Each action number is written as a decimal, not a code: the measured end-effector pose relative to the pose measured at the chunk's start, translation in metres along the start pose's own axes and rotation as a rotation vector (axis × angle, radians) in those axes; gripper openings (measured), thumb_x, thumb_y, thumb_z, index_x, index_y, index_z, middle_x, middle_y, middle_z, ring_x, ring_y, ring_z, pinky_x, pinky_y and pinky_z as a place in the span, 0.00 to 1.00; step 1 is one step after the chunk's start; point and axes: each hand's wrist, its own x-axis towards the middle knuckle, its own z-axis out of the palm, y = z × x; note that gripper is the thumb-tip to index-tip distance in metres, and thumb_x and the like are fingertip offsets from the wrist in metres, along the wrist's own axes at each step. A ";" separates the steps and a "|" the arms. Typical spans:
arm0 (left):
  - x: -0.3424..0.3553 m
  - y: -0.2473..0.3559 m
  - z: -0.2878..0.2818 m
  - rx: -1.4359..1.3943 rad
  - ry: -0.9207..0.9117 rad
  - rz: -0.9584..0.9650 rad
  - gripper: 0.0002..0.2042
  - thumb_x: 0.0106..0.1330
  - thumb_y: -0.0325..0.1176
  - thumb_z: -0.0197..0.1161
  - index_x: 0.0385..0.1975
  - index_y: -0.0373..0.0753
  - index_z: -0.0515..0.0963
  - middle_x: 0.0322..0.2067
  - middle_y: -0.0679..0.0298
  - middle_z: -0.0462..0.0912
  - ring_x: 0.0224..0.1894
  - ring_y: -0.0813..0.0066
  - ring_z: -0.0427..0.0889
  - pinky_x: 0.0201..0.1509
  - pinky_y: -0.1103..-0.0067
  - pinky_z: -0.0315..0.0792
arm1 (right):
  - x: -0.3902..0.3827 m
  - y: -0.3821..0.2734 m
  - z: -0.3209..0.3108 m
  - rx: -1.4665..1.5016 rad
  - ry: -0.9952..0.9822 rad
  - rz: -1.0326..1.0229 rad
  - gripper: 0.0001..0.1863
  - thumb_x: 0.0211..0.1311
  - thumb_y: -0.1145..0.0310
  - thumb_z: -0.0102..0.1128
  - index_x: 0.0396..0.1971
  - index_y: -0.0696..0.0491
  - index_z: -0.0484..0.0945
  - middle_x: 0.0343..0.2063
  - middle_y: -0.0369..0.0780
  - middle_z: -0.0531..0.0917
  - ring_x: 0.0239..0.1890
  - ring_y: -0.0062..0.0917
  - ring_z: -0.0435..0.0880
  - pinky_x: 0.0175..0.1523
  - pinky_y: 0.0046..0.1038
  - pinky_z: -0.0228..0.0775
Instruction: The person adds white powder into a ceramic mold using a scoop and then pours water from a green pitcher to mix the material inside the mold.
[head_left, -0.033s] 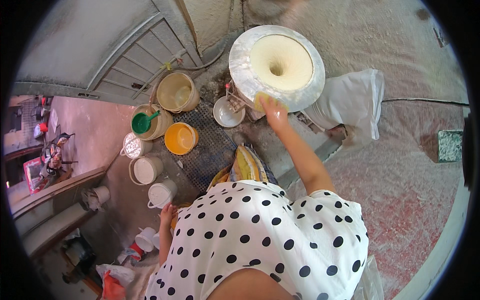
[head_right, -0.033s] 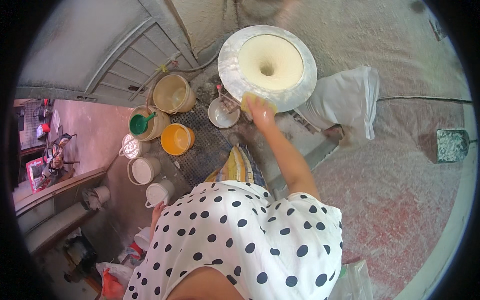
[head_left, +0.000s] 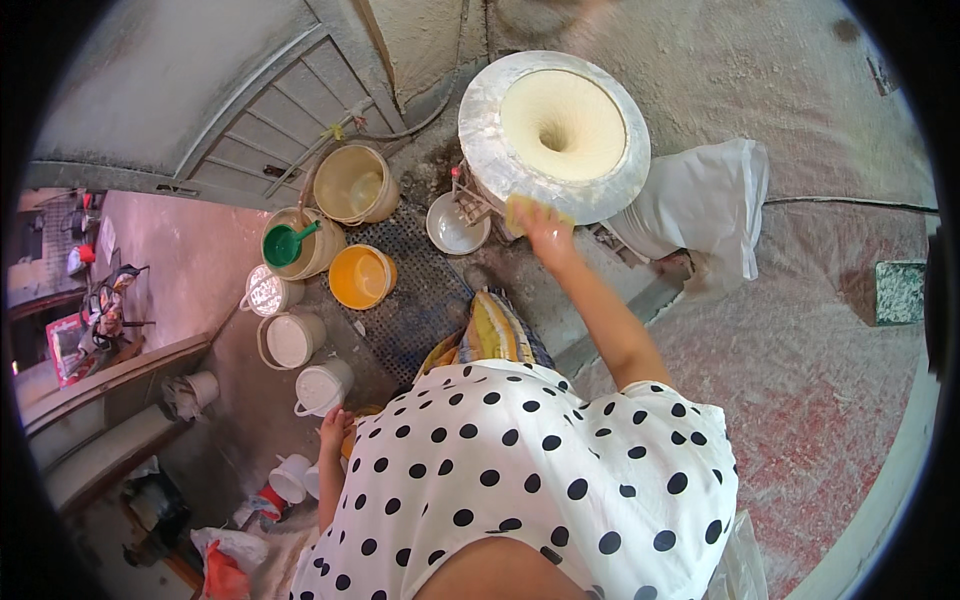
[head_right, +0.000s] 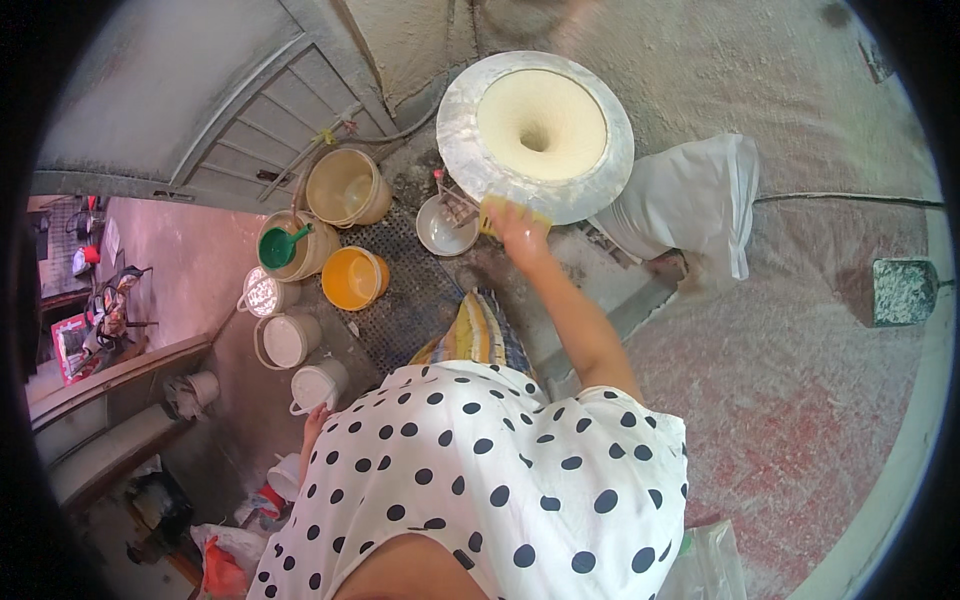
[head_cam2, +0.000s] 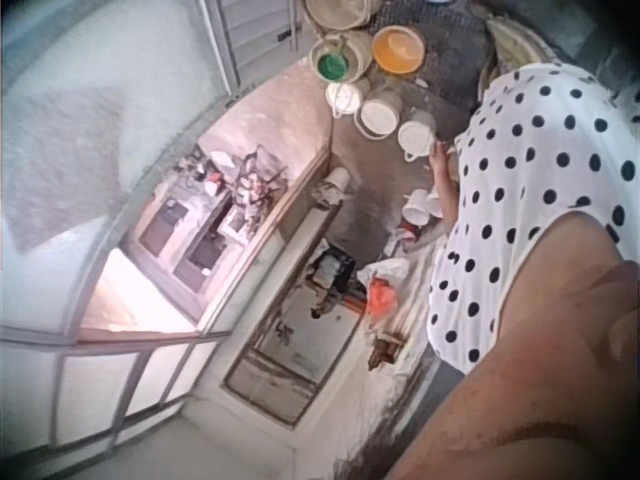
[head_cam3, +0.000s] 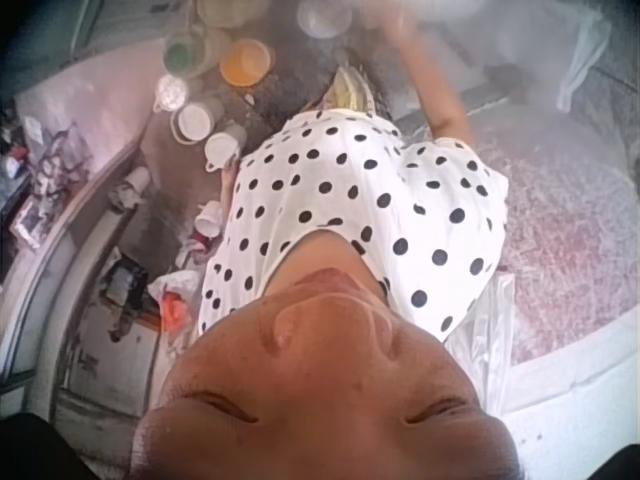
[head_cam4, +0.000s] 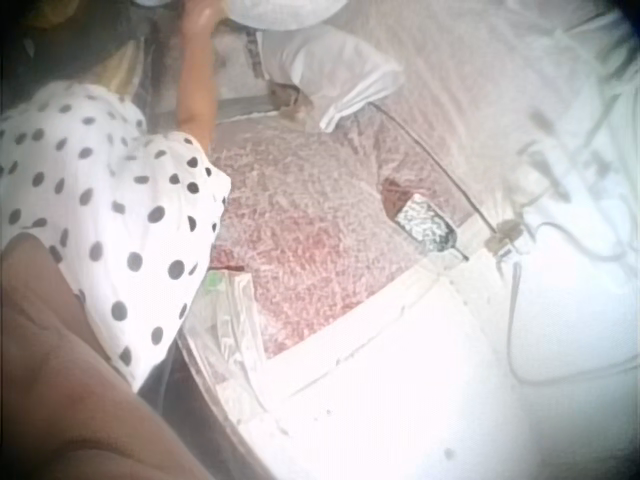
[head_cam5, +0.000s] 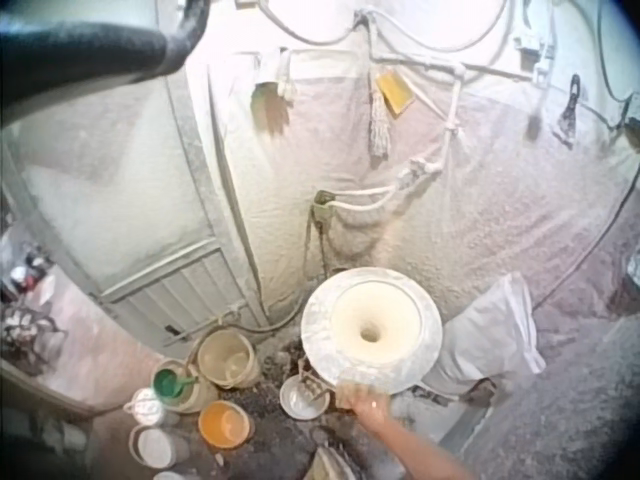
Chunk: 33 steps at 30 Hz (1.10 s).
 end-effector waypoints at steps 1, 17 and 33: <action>-0.002 -0.004 0.001 0.025 0.005 0.000 0.21 0.72 0.39 0.52 0.61 0.40 0.66 0.42 0.64 0.81 0.38 0.79 0.80 0.35 0.83 0.73 | -0.009 -0.003 0.001 0.002 0.019 -0.049 0.35 0.54 0.74 0.53 0.65 0.41 0.63 0.55 0.46 0.72 0.45 0.46 0.77 0.38 0.39 0.78; 0.010 -0.114 -0.005 -0.380 -0.009 -0.149 0.19 0.71 0.38 0.54 0.58 0.40 0.68 0.34 0.67 0.79 0.28 0.80 0.79 0.25 0.85 0.70 | -0.038 0.034 -0.009 0.000 0.074 -0.114 0.35 0.54 0.73 0.56 0.65 0.36 0.64 0.54 0.44 0.73 0.53 0.46 0.74 0.46 0.44 0.74; 0.001 -0.023 -0.013 0.002 -0.011 -0.088 0.18 0.72 0.37 0.54 0.59 0.39 0.69 0.34 0.69 0.81 0.25 0.87 0.73 0.24 0.89 0.66 | -0.030 0.083 0.002 0.179 0.249 -0.044 0.33 0.51 0.76 0.54 0.62 0.39 0.69 0.57 0.38 0.75 0.55 0.40 0.74 0.53 0.42 0.71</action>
